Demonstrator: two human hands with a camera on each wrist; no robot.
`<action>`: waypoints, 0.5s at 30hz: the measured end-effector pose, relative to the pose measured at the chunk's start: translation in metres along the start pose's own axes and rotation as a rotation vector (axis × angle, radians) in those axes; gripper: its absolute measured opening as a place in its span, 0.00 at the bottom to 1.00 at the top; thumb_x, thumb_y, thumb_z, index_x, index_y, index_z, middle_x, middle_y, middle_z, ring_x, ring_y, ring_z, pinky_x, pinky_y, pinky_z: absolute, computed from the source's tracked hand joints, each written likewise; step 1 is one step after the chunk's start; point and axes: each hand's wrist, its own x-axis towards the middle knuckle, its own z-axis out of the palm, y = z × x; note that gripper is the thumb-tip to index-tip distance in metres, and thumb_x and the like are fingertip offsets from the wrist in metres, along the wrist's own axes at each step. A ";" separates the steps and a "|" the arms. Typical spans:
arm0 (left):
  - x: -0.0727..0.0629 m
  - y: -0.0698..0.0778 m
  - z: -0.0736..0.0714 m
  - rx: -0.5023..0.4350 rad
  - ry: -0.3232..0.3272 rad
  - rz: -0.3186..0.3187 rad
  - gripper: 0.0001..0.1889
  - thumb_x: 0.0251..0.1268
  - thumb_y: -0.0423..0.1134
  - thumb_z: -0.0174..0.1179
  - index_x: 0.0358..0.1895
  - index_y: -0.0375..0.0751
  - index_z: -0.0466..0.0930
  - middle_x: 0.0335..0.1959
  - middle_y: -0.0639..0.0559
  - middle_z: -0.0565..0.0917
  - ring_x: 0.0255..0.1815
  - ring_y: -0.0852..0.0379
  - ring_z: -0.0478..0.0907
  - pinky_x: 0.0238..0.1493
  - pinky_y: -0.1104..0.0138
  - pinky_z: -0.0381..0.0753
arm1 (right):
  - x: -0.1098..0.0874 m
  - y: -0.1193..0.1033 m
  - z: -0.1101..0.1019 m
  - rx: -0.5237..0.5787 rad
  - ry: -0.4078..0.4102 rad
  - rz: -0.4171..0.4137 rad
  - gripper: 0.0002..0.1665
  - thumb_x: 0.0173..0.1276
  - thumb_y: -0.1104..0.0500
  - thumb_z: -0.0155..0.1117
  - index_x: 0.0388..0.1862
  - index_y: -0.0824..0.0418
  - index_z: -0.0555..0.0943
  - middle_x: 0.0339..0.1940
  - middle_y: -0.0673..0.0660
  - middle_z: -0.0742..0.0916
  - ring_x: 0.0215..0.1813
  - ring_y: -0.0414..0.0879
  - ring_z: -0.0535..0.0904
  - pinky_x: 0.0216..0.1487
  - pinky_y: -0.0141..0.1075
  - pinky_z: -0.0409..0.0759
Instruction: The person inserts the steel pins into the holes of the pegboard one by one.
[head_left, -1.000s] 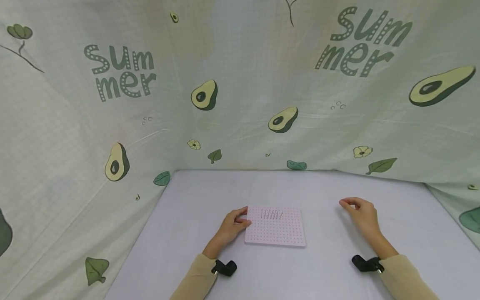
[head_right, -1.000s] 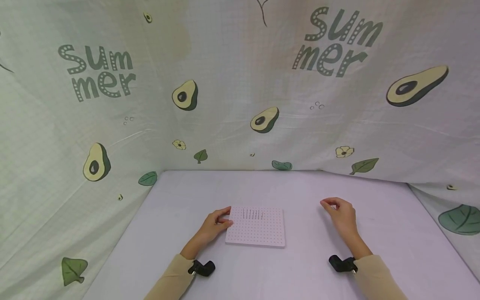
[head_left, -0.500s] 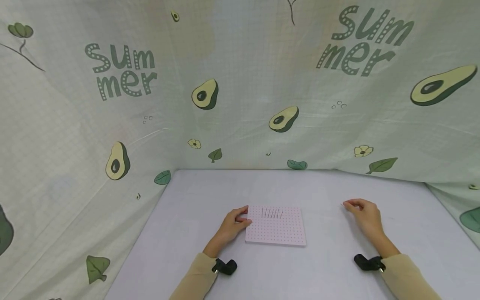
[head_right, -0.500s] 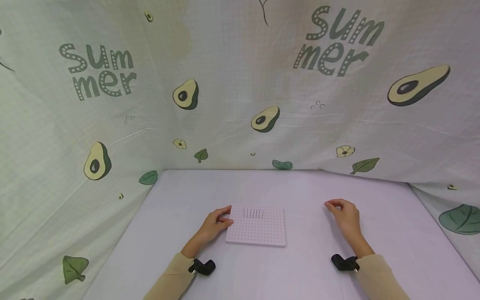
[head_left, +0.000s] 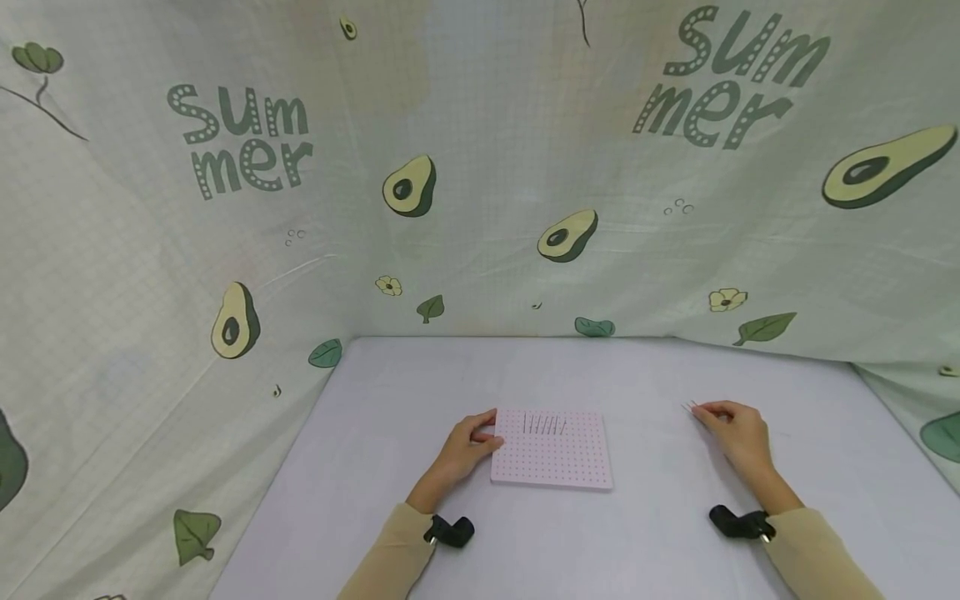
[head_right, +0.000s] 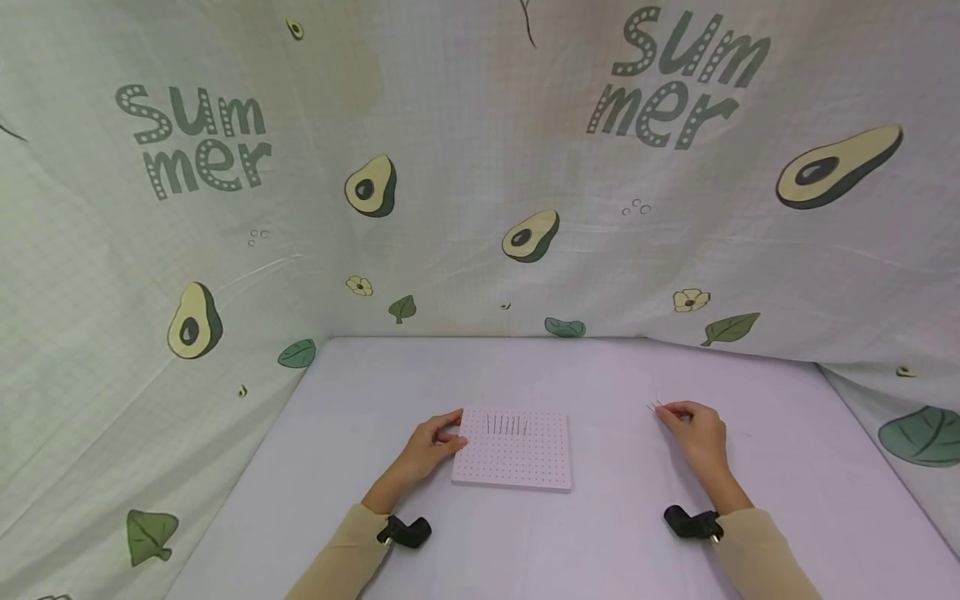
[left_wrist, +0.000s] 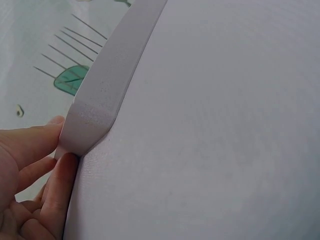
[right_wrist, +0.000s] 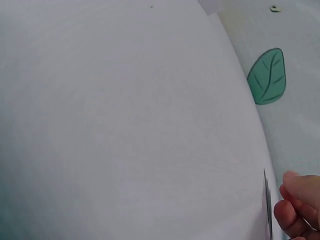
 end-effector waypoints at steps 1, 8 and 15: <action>0.000 0.000 0.000 0.004 0.001 -0.005 0.30 0.67 0.38 0.66 0.70 0.36 0.71 0.60 0.42 0.77 0.46 0.55 0.78 0.45 0.68 0.75 | 0.000 0.001 0.000 0.001 0.000 0.001 0.17 0.67 0.57 0.70 0.40 0.73 0.86 0.26 0.56 0.81 0.30 0.45 0.68 0.29 0.34 0.62; 0.000 0.001 0.000 0.004 0.004 -0.009 0.30 0.67 0.38 0.66 0.70 0.36 0.70 0.60 0.43 0.77 0.46 0.56 0.77 0.44 0.69 0.75 | 0.002 0.006 0.003 -0.004 -0.004 -0.014 0.15 0.66 0.58 0.70 0.39 0.73 0.86 0.25 0.56 0.81 0.30 0.47 0.68 0.29 0.35 0.62; -0.001 -0.001 0.000 -0.001 0.002 0.001 0.30 0.67 0.37 0.66 0.70 0.35 0.70 0.59 0.42 0.77 0.46 0.55 0.77 0.45 0.69 0.74 | 0.002 0.009 0.003 -0.034 -0.016 -0.029 0.15 0.65 0.58 0.72 0.36 0.72 0.86 0.22 0.53 0.80 0.27 0.46 0.68 0.27 0.36 0.62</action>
